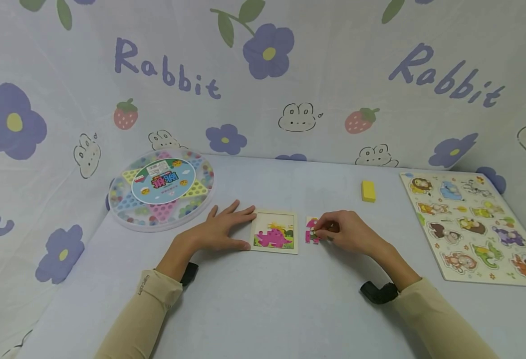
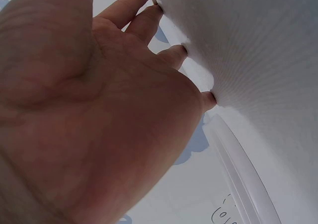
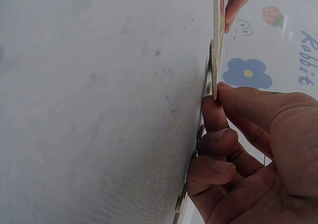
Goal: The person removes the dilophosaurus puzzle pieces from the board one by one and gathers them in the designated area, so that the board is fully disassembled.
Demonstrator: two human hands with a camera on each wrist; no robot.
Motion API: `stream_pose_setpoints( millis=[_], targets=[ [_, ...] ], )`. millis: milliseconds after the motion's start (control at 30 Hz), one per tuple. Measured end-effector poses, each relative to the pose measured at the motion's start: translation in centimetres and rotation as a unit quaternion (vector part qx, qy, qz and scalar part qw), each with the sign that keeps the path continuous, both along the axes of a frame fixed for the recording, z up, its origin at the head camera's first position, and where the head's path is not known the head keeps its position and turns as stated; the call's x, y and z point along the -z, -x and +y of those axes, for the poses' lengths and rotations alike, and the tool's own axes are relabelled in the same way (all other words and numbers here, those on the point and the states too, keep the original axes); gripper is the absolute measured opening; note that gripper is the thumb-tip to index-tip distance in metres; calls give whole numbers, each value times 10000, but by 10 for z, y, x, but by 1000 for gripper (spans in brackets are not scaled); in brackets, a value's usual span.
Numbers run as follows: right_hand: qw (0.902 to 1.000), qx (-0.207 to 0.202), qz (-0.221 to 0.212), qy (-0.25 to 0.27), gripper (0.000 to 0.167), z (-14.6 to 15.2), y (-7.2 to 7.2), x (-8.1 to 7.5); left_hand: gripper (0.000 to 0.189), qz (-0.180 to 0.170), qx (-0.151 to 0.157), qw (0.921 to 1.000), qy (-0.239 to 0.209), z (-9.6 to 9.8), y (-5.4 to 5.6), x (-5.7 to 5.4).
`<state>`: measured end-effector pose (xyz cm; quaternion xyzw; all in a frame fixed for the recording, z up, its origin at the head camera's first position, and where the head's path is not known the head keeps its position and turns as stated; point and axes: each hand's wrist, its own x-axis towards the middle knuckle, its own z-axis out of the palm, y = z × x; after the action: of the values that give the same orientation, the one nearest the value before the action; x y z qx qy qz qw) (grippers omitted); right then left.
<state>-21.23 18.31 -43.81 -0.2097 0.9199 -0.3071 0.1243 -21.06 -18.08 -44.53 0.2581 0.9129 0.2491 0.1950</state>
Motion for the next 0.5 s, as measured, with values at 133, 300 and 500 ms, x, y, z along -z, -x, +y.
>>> stream_pose_setpoints(
  millis=[133, 300, 500],
  targets=[
    [10000, -34, 26, -13, 7, 0, 0, -1, 85, -1, 7, 10000, -31, 0, 0, 0],
    [9999, -92, 46, -16, 8, 0, 0, -2, 86, -6, -32, 10000, -28, 0, 1, 1],
    [10000, -58, 54, -60, 10, 0, 1, -2, 86, 16, -27, 10000, 5, 0, 1, 2]
  ],
)
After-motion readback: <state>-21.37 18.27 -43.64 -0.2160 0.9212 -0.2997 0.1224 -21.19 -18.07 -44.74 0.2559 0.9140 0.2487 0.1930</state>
